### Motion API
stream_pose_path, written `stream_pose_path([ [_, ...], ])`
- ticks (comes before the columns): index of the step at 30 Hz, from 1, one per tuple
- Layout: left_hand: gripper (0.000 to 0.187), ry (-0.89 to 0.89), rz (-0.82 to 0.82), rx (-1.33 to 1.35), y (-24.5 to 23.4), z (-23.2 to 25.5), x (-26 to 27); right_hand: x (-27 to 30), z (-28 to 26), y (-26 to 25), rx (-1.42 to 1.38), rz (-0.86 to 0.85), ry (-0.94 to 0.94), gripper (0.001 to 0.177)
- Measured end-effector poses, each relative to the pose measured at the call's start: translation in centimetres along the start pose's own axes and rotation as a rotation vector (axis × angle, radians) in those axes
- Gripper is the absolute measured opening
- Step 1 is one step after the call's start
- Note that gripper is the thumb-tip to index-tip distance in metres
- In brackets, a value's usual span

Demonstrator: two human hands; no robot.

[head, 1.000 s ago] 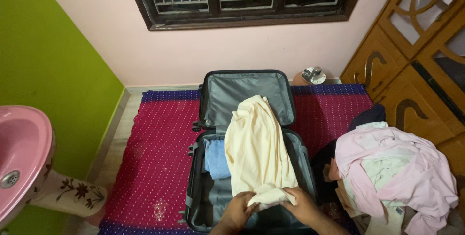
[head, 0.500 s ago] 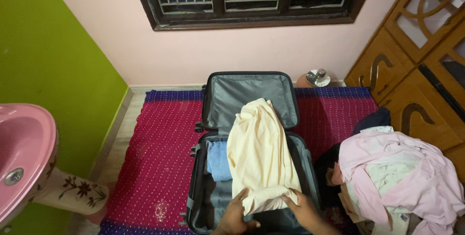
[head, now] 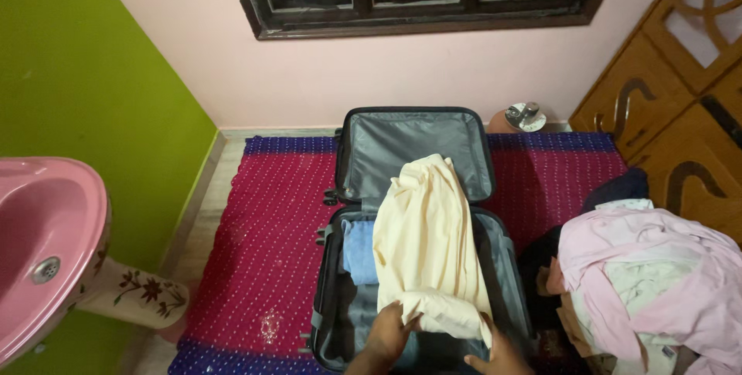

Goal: The person picks up clothing items from a pile, smooths them out, folds them, and places them into an open suitcase.

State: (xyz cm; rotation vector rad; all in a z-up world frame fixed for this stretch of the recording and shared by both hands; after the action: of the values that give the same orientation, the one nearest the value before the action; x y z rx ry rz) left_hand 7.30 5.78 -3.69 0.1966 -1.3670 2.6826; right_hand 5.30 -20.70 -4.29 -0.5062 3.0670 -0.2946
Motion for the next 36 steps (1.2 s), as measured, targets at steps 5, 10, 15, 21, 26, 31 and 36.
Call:
stream_pose_path([
  [5, 0.031, -0.054, -0.122, 0.392, -2.2, 2.6, 0.8, -1.3, 2.0, 0.0, -0.139, 0.054, 0.182, 0.071],
  [10, 0.045, -0.174, -0.118, 0.035, -3.6, 2.8, 0.7, -3.0, 3.7, -0.3, -0.16, 0.169, 0.391, 0.048],
  [15, 0.078, -0.218, -0.13, -0.029, -3.6, 2.8, 0.6, -3.8, 2.7, 0.9, -0.287, 0.138, 0.46, 0.045],
  [21, 0.094, -0.366, -0.094, 0.02, 0.0, -0.9, 0.2, -4.0, 3.6, 1.4, -0.098, 0.253, 0.513, 0.05],
  [26, 0.09, -0.428, -0.096, 0.027, 1.2, -1.9, 0.2, -3.6, 3.0, 1.9, 0.233, 0.361, 0.453, 0.07],
  [31, 0.122, -0.383, -0.331, -0.107, -5.0, 4.7, 2.9, -3.0, 5.0, 1.6, 0.327, 0.314, 0.499, 0.078],
  [36, 0.124, 0.132, -0.354, -0.536, -9.2, 10.2, 4.7, -2.5, 6.5, 1.3, 0.144, 0.347, 0.515, 0.085],
])
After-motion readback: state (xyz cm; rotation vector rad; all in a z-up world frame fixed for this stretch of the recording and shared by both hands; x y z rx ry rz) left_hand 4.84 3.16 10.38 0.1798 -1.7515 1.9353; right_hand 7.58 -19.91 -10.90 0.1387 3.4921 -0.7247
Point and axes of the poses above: each hand's wrist, its own x-axis away from the middle knuckle, its own y-axis out of the palm, z = x × y, the point moved 8 cm from there along -x, towards the middle knuckle, and after that the axes turned 15 degrees about -x, right-handed, at the moved point
